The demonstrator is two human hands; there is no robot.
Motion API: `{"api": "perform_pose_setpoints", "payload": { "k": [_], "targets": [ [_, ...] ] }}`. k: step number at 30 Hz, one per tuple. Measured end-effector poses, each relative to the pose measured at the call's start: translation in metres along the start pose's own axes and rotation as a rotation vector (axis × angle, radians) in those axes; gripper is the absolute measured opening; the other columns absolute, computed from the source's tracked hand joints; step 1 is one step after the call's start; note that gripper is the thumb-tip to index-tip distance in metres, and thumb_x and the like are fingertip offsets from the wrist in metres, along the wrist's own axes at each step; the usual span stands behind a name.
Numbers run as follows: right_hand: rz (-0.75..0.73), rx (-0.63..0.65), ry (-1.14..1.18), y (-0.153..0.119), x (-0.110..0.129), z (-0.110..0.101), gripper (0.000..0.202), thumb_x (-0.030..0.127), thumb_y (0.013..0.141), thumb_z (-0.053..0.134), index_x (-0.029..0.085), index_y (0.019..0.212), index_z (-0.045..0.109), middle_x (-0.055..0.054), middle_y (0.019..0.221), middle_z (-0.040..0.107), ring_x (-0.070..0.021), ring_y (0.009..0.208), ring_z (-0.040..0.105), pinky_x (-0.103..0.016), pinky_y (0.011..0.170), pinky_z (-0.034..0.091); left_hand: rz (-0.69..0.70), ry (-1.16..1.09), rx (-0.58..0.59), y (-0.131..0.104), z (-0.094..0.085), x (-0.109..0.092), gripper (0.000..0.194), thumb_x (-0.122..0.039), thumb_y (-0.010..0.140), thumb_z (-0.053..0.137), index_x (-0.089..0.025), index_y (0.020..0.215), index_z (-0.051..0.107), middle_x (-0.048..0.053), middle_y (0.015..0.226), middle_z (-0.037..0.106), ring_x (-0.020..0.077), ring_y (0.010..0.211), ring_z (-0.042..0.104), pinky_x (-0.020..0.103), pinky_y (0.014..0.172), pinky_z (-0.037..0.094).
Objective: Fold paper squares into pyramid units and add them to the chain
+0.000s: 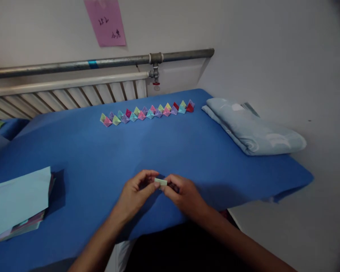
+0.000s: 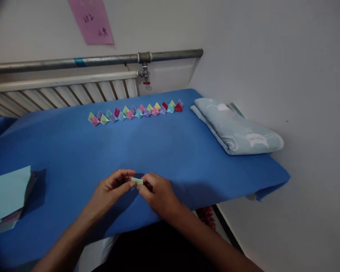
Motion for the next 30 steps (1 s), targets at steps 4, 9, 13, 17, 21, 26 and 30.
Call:
{"api": "perform_pose_setpoints", "payload": {
  "k": [4, 9, 13, 17, 21, 26, 30],
  "targets": [
    [-0.254, -0.005, -0.302, -0.004, 0.009, -0.004, 0.014, 0.020, 0.085, 0.053, 0.019, 0.071, 0.055, 0.001, 0.065, 0.055, -0.0115, 0.061, 0.049, -0.025, 0.060, 0.036, 0.272, 0.509, 0.210, -0.002, 0.004, -0.022, 0.011, -0.018, 0.084, 0.057, -0.022, 0.083, 0.066, 0.000, 0.080, 0.068, 0.0142, 0.077, 0.061, 0.029, 0.073, 0.046],
    [-0.477, -0.040, -0.424, -0.009, 0.010, -0.004, 0.013, 0.018, 0.091, 0.047, 0.018, 0.086, 0.059, -0.005, 0.080, 0.064, -0.0158, 0.077, 0.056, -0.029, 0.071, 0.043, 0.675, 0.775, 0.097, -0.012, 0.011, -0.026, 0.009, -0.016, 0.090, 0.052, -0.018, 0.087, 0.060, 0.003, 0.080, 0.067, 0.0156, 0.076, 0.061, 0.030, 0.070, 0.048],
    [-0.638, -0.082, -0.637, -0.011, 0.007, -0.002, 0.017, 0.014, 0.091, 0.045, 0.017, 0.091, 0.062, -0.007, 0.086, 0.066, -0.0180, 0.077, 0.054, -0.032, 0.070, 0.040, 0.881, 0.891, -0.022, -0.023, 0.019, -0.020, 0.014, -0.010, 0.092, 0.047, -0.016, 0.093, 0.059, 0.006, 0.089, 0.068, 0.0169, 0.083, 0.060, 0.033, 0.076, 0.049],
    [-0.721, -0.057, -0.765, -0.017, 0.002, 0.005, 0.017, 0.012, 0.090, 0.046, 0.016, 0.095, 0.062, -0.006, 0.086, 0.066, -0.0177, 0.074, 0.051, -0.033, 0.067, 0.035, 0.905, 1.028, -0.037, -0.032, 0.025, -0.010, 0.013, -0.011, 0.092, 0.049, -0.015, 0.092, 0.061, 0.007, 0.090, 0.068, 0.0188, 0.083, 0.059, 0.035, 0.075, 0.048],
    [-0.686, 0.091, -0.743, -0.023, -0.001, 0.010, 0.016, 0.011, 0.088, 0.048, 0.017, 0.096, 0.061, -0.005, 0.094, 0.066, -0.0179, 0.080, 0.051, -0.034, 0.073, 0.034, 0.858, 1.086, -0.030, -0.042, 0.027, 0.002, 0.013, -0.010, 0.091, 0.051, -0.013, 0.098, 0.062, 0.008, 0.096, 0.069, 0.0210, 0.089, 0.060, 0.038, 0.081, 0.047],
    [-0.616, 0.154, -0.644, -0.023, -0.004, 0.005, 0.016, 0.014, 0.090, 0.049, 0.017, 0.103, 0.058, -0.006, 0.100, 0.066, -0.0180, 0.087, 0.054, -0.034, 0.076, 0.035, 0.817, 1.059, -0.063, -0.049, 0.024, 0.010, 0.014, -0.008, 0.089, 0.055, -0.013, 0.099, 0.063, 0.007, 0.099, 0.071, 0.0215, 0.092, 0.062, 0.041, 0.088, 0.044],
    [-0.584, 0.188, -0.586, -0.019, -0.007, 0.003, 0.013, 0.016, 0.092, 0.048, 0.017, 0.099, 0.060, -0.006, 0.097, 0.065, -0.0170, 0.087, 0.055, -0.033, 0.077, 0.037, 0.782, 1.040, -0.084, -0.050, 0.023, 0.011, 0.014, -0.009, 0.089, 0.055, -0.014, 0.098, 0.063, 0.006, 0.100, 0.071, 0.0205, 0.093, 0.063, 0.041, 0.091, 0.043]
  ]
}}
Point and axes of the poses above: each hand's wrist, its own y-axis towards the middle knuckle, its own z-axis out of the palm, x = y × z, the point moved 6 cm from there along y, towards the middle knuckle
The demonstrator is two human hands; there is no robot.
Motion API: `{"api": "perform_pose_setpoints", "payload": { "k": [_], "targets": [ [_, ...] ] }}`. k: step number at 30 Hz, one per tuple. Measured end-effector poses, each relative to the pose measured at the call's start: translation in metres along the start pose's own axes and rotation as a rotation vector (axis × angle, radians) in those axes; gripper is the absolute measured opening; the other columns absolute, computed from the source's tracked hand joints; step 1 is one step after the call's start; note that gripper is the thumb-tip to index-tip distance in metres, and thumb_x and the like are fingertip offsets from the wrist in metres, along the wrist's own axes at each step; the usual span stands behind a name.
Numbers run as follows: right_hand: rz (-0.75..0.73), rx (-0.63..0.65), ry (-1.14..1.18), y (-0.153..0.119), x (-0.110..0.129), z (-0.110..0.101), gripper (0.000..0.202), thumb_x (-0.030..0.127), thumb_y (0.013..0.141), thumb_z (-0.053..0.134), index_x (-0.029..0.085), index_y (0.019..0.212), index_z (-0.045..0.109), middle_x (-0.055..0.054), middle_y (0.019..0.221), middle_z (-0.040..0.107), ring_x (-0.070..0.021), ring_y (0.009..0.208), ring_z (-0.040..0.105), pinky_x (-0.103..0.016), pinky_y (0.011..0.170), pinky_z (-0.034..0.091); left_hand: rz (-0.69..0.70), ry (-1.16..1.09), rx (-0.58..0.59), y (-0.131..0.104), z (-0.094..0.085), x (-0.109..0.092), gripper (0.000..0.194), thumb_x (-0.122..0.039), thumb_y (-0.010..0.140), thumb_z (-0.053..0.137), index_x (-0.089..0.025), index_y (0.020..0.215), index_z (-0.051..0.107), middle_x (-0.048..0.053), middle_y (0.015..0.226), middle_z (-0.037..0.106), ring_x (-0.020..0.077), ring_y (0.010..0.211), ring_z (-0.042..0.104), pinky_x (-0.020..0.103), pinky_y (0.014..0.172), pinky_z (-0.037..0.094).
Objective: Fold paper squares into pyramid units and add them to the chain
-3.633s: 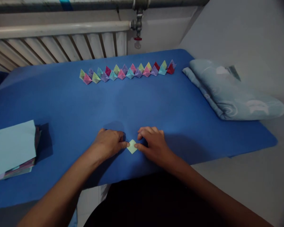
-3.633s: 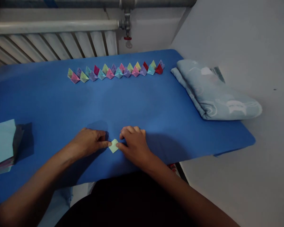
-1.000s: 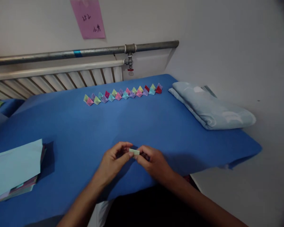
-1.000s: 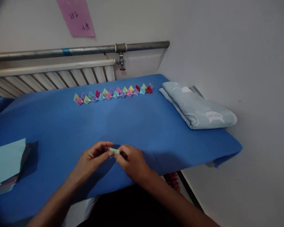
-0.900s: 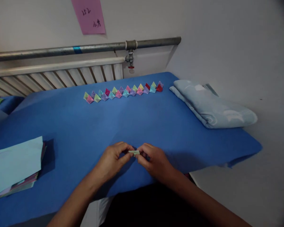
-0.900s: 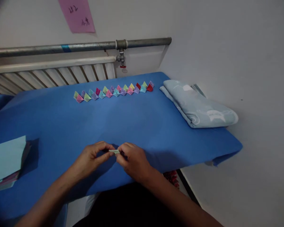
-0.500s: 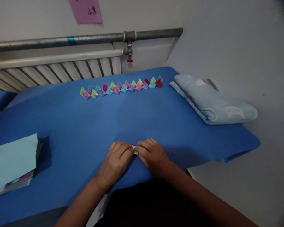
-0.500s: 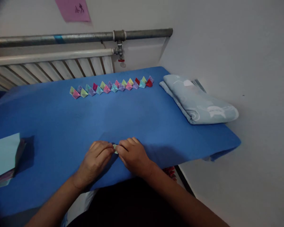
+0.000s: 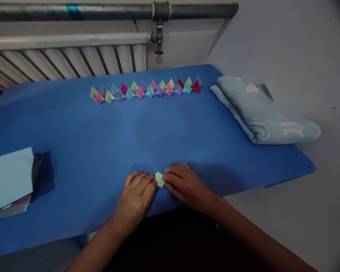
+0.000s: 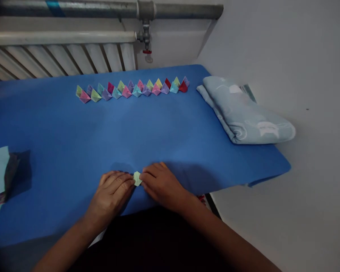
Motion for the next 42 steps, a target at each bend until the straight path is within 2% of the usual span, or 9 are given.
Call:
{"api": "perform_pose_setpoints", "payload": {
  "k": [3, 7, 13, 17, 21, 42],
  "targets": [
    [0.021, 0.010, 0.028, 0.002, -0.001, -0.001, 0.016, 0.016, 0.093, 0.046, 0.017, 0.094, 0.062, -0.006, 0.095, 0.066, -0.0159, 0.082, 0.055, -0.033, 0.075, 0.038, -0.035, -0.011, 0.028, 0.002, -0.001, 0.000, 0.015, -0.009, 0.089, 0.055, -0.016, 0.099, 0.063, 0.005, 0.101, 0.071, 0.0200, 0.095, 0.063, 0.041, 0.091, 0.042],
    [0.072, -0.016, 0.081, 0.003, -0.004, -0.004, 0.020, 0.019, 0.095, 0.045, 0.017, 0.090, 0.064, -0.007, 0.097, 0.067, -0.0172, 0.087, 0.057, -0.035, 0.079, 0.040, -0.106, -0.027, 0.039, 0.006, -0.003, -0.001, 0.013, -0.012, 0.090, 0.054, -0.018, 0.098, 0.063, 0.004, 0.098, 0.072, 0.0208, 0.094, 0.062, 0.040, 0.088, 0.042],
    [0.179, -0.046, 0.147, 0.006, -0.011, -0.006, 0.020, 0.023, 0.093, 0.048, 0.018, 0.082, 0.064, -0.008, 0.105, 0.066, -0.0198, 0.096, 0.058, -0.037, 0.085, 0.041, -0.292, -0.060, 0.061, 0.008, -0.002, 0.004, 0.012, -0.020, 0.092, 0.052, -0.019, 0.090, 0.064, 0.005, 0.089, 0.068, 0.0196, 0.082, 0.057, 0.037, 0.077, 0.039],
    [0.230, -0.033, 0.152, 0.009, -0.013, -0.005, 0.017, 0.020, 0.091, 0.053, 0.017, 0.077, 0.061, -0.008, 0.106, 0.066, -0.0195, 0.095, 0.058, -0.036, 0.085, 0.040, -0.434, -0.103, 0.118, 0.009, 0.003, 0.009, 0.015, -0.023, 0.093, 0.050, -0.021, 0.085, 0.062, 0.001, 0.081, 0.065, 0.0181, 0.078, 0.057, 0.036, 0.077, 0.036],
    [0.277, -0.023, 0.162, 0.009, -0.014, -0.003, 0.015, 0.020, 0.089, 0.054, 0.018, 0.076, 0.060, -0.006, 0.108, 0.065, -0.0189, 0.098, 0.057, -0.036, 0.086, 0.039, -0.512, -0.108, 0.145, 0.011, 0.004, 0.011, 0.017, -0.023, 0.090, 0.052, -0.020, 0.075, 0.059, -0.001, 0.072, 0.062, 0.0177, 0.072, 0.055, 0.036, 0.074, 0.034],
    [0.341, -0.040, 0.170, 0.010, -0.015, -0.001, 0.013, 0.022, 0.089, 0.054, 0.018, 0.078, 0.060, -0.007, 0.107, 0.066, -0.0207, 0.098, 0.058, -0.037, 0.084, 0.038, -0.526, 0.041, 0.277, 0.018, 0.009, 0.012, 0.016, -0.021, 0.087, 0.053, -0.020, 0.071, 0.055, 0.003, 0.070, 0.062, 0.0231, 0.070, 0.056, 0.039, 0.068, 0.033]
  ]
}}
Point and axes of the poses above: each hand's wrist, its own y-axis towards the middle knuckle, its own z-axis out of the palm, x = y × z, the point moved 6 cm from there along y, towards the middle knuckle
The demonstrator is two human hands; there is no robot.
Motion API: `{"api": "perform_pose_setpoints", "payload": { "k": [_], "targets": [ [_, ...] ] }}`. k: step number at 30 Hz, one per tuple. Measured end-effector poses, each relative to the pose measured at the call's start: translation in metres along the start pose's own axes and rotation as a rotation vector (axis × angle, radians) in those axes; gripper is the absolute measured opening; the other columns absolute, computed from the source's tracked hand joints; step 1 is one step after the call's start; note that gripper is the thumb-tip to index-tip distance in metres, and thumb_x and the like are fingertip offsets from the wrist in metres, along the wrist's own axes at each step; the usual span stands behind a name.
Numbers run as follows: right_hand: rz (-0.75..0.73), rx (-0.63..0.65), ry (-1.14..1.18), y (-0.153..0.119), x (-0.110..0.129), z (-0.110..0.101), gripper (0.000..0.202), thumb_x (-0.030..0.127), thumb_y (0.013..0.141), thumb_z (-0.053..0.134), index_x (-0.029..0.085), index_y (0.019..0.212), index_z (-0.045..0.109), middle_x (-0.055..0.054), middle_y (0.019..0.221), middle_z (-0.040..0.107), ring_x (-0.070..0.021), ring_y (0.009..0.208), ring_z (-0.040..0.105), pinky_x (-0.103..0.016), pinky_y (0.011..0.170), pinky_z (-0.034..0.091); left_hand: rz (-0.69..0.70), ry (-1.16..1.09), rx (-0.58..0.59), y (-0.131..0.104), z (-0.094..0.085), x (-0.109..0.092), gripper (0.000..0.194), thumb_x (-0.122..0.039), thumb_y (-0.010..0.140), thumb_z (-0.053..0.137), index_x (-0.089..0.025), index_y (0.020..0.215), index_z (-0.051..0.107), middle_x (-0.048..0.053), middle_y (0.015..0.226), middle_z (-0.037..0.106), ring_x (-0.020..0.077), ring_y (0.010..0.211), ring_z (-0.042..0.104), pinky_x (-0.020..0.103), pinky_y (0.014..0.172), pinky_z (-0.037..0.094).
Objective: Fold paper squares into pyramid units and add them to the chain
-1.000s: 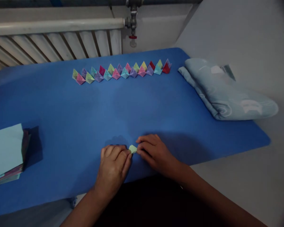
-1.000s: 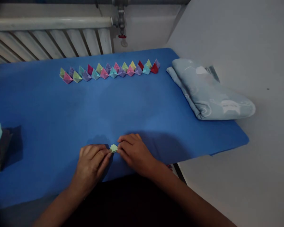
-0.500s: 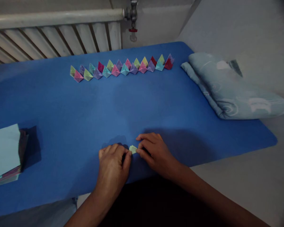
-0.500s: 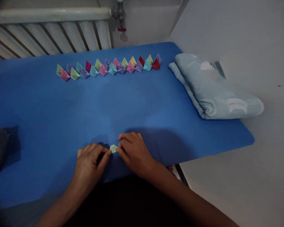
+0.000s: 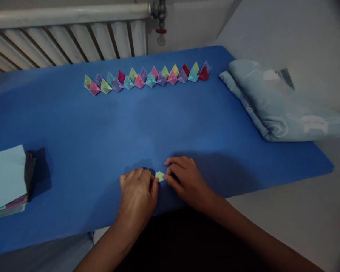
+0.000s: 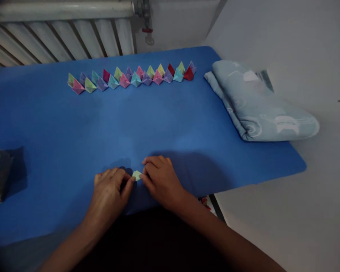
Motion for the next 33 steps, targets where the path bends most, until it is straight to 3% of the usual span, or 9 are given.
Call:
{"api": "perform_pose_setpoints", "payload": {
  "k": [5, 10, 14, 21, 33],
  "targets": [
    [0.014, 0.025, -0.027, 0.001, 0.001, 0.001, 0.011, 0.030, 0.086, 0.061, 0.019, 0.084, 0.061, -0.007, 0.108, 0.065, -0.0216, 0.100, 0.056, -0.038, 0.086, 0.038, 0.013, 0.006, -0.058, -0.002, -0.003, -0.003, 0.016, -0.022, 0.086, 0.054, -0.020, 0.070, 0.053, 0.002, 0.069, 0.061, 0.0209, 0.070, 0.055, 0.037, 0.067, 0.033],
    [0.051, 0.052, -0.025, 0.005, 0.000, 0.003, 0.007, 0.026, 0.083, 0.064, 0.020, 0.080, 0.061, -0.003, 0.106, 0.066, -0.0196, 0.097, 0.055, -0.036, 0.083, 0.037, 0.008, -0.021, -0.015, 0.000, -0.003, 0.001, 0.014, -0.023, 0.085, 0.055, -0.020, 0.071, 0.056, 0.002, 0.070, 0.063, 0.0212, 0.071, 0.057, 0.037, 0.068, 0.035],
    [0.057, 0.074, 0.016, 0.007, 0.000, 0.002, 0.008, 0.025, 0.083, 0.065, 0.020, 0.078, 0.061, -0.003, 0.105, 0.066, -0.0190, 0.095, 0.055, -0.036, 0.084, 0.036, 0.029, -0.097, 0.134, 0.013, -0.006, 0.011, 0.016, -0.025, 0.082, 0.059, -0.021, 0.067, 0.058, 0.000, 0.068, 0.063, 0.0182, 0.063, 0.058, 0.033, 0.062, 0.035],
    [0.069, 0.124, 0.025, 0.012, 0.002, 0.001, 0.009, 0.024, 0.082, 0.065, 0.020, 0.076, 0.060, -0.003, 0.105, 0.066, -0.0192, 0.094, 0.055, -0.037, 0.084, 0.036, -0.107, -0.011, 0.599, 0.043, -0.002, 0.028, 0.023, -0.039, 0.074, 0.068, -0.025, 0.061, 0.057, -0.003, 0.049, 0.054, 0.0150, 0.042, 0.044, 0.027, 0.044, 0.023],
    [0.036, 0.207, 0.126, 0.019, -0.002, -0.006, 0.012, 0.010, 0.080, 0.062, 0.018, 0.072, 0.060, -0.002, 0.094, 0.066, -0.0156, 0.090, 0.057, -0.034, 0.086, 0.039, -0.073, -0.076, 0.795, 0.047, -0.001, 0.030, 0.026, -0.045, 0.075, 0.062, -0.023, 0.065, 0.052, -0.005, 0.053, 0.052, 0.0130, 0.048, 0.047, 0.024, 0.046, 0.027]
  ]
}}
Point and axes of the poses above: each hand's wrist, its own y-axis towards the middle knuckle, its own z-axis out of the palm, x = y × z, the point moved 6 cm from there along y, towards the middle knuckle
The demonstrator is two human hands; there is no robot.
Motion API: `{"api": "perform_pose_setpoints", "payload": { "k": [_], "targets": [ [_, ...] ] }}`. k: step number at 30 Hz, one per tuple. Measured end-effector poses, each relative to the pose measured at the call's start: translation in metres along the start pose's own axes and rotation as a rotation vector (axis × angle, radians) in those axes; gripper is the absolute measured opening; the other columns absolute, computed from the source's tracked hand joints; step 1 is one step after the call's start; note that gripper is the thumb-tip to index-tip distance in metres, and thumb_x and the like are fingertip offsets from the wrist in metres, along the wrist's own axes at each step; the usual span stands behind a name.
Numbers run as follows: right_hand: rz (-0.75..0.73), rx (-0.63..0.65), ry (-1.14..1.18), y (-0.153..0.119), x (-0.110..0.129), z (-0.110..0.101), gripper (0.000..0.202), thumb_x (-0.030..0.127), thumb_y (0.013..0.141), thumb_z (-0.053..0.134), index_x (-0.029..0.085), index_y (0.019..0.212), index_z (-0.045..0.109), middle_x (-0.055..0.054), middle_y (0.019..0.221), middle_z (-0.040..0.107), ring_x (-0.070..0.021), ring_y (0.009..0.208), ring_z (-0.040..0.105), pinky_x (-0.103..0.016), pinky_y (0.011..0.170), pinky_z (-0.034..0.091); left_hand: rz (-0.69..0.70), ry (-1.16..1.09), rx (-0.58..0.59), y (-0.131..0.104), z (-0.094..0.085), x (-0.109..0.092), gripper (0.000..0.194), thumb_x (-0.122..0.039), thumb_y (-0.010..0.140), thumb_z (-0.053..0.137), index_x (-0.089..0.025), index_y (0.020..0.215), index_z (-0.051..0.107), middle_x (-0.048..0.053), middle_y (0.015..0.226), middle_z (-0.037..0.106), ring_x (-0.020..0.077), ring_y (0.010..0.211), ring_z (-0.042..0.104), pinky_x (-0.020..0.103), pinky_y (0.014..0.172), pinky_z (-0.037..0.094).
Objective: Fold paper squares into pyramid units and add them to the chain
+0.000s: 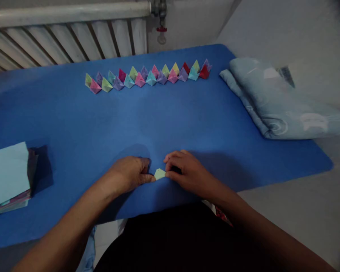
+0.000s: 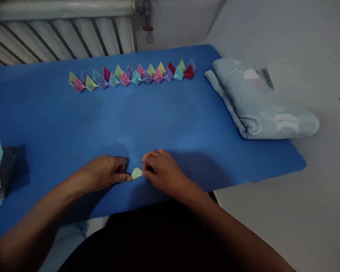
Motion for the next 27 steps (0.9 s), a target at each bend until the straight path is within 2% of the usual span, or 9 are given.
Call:
{"api": "perform_pose_setpoints", "payload": {
  "k": [3, 8, 16, 23, 27],
  "targets": [
    [0.002, 0.024, 0.015, 0.0019, -0.0002, -0.0016, 0.012, 0.007, 0.079, 0.062, 0.017, 0.073, 0.060, 0.000, 0.087, 0.065, -0.0145, 0.087, 0.056, -0.032, 0.085, 0.038, -0.018, 0.024, 0.056, 0.0008, -0.0004, -0.0024, 0.028, -0.048, 0.076, 0.060, -0.023, 0.068, 0.052, -0.004, 0.056, 0.053, 0.0134, 0.052, 0.048, 0.025, 0.048, 0.029],
    [0.032, 0.050, 0.021, 0.0034, -0.0042, -0.0022, 0.013, 0.008, 0.077, 0.065, 0.017, 0.071, 0.058, 0.000, 0.081, 0.061, -0.0146, 0.082, 0.053, -0.030, 0.078, 0.039, -0.031, 0.049, 0.083, 0.0017, 0.0004, -0.0037, 0.027, -0.048, 0.077, 0.059, -0.023, 0.070, 0.052, -0.004, 0.059, 0.054, 0.0143, 0.054, 0.049, 0.026, 0.050, 0.031],
    [-0.013, 0.043, -0.006, 0.0030, -0.0009, -0.0014, 0.012, 0.009, 0.079, 0.063, 0.018, 0.072, 0.058, -0.001, 0.084, 0.062, -0.0141, 0.082, 0.053, -0.031, 0.082, 0.037, -0.024, 0.062, 0.039, 0.0030, 0.0032, 0.0013, 0.027, -0.049, 0.075, 0.059, -0.023, 0.071, 0.053, -0.003, 0.058, 0.054, 0.0143, 0.052, 0.047, 0.026, 0.051, 0.029],
    [0.025, -0.012, -0.104, 0.0000, 0.0020, 0.0052, 0.008, 0.021, 0.079, 0.067, 0.019, 0.076, 0.060, -0.002, 0.090, 0.062, -0.0166, 0.083, 0.050, -0.031, 0.077, 0.037, -0.010, 0.047, 0.007, 0.0007, 0.0014, -0.0010, 0.027, -0.049, 0.075, 0.058, -0.023, 0.071, 0.054, -0.003, 0.058, 0.053, 0.0134, 0.052, 0.047, 0.026, 0.050, 0.027],
    [0.029, 0.044, -0.111, 0.0037, 0.0016, 0.0041, 0.009, 0.016, 0.078, 0.065, 0.018, 0.072, 0.058, -0.001, 0.084, 0.060, -0.0148, 0.079, 0.049, -0.030, 0.075, 0.036, -0.030, 0.065, 0.032, 0.0011, 0.0001, -0.0026, 0.027, -0.048, 0.075, 0.059, -0.022, 0.071, 0.054, -0.003, 0.059, 0.054, 0.0135, 0.054, 0.047, 0.025, 0.050, 0.028]
  ]
}}
Point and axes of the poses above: each hand's wrist, its own y-axis towards the middle knuckle, its own z-axis out of the palm, x = y × z, the point moved 6 cm from there along y, towards the middle knuckle
